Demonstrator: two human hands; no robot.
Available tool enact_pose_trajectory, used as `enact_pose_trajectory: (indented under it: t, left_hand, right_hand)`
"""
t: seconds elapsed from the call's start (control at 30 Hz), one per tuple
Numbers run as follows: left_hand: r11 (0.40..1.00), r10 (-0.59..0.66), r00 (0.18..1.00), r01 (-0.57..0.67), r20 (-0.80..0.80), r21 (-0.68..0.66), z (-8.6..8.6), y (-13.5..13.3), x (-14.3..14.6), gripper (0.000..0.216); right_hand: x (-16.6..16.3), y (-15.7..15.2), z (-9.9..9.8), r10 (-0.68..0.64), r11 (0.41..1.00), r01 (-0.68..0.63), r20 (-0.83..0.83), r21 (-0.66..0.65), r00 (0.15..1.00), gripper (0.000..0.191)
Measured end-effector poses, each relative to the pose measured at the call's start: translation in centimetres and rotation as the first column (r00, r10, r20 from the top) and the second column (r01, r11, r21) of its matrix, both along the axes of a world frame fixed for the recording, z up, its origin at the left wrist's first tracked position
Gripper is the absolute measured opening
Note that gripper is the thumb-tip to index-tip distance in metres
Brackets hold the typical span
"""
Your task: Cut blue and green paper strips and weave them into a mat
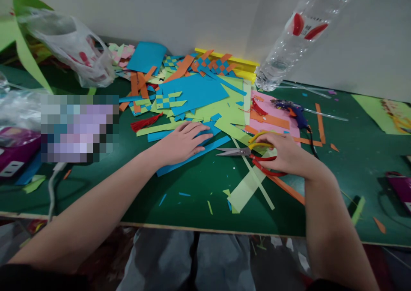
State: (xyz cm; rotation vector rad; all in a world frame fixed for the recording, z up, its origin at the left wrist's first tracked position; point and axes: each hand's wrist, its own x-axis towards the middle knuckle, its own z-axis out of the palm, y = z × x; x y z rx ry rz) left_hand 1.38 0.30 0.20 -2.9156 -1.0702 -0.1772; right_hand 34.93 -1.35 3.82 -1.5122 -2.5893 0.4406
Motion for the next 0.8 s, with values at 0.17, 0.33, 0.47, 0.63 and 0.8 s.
enact_pose_trajectory:
  t: [0.17, 0.33, 0.47, 0.63, 0.8]
  left_hand:
    - [1.000, -0.004, 1.000, 0.004, 0.007, -0.004, -0.08, 0.03, 0.02, 0.047]
    - [1.000, 0.003, 1.000, -0.003, -0.010, 0.000, 0.02, 0.02, 0.04, 0.047]
    - [1.000, 0.002, 1.000, -0.002, -0.006, -0.008, 0.10, -0.02, 0.00, 0.047]
    - [1.000, 0.005, 1.000, -0.005, -0.003, -0.026, 0.13, 0.00, 0.03, 0.047]
    - [1.000, 0.005, 1.000, -0.004, 0.014, -0.030, 0.13, 0.03, 0.06, 0.047]
  right_hand:
    - [-0.10, 0.02, 0.09, 0.007, 1.000, -0.007, 0.021, -0.008, 1.000, 0.041]
    - [0.05, 0.11, -0.03, 0.004, 1.000, -0.004, 0.009, 0.004, 1.000, 0.041]
    - [0.14, 0.15, -0.17, 0.001, 1.000, -0.001, 0.019, 0.001, 1.000, 0.042]
    - [0.09, 0.10, -0.15, -0.001, 1.000, 0.001, 0.017, 0.000, 1.000, 0.041]
    - [0.24, 0.14, -0.31, 0.013, 1.000, -0.013, 0.019, 0.017, 1.000, 0.042]
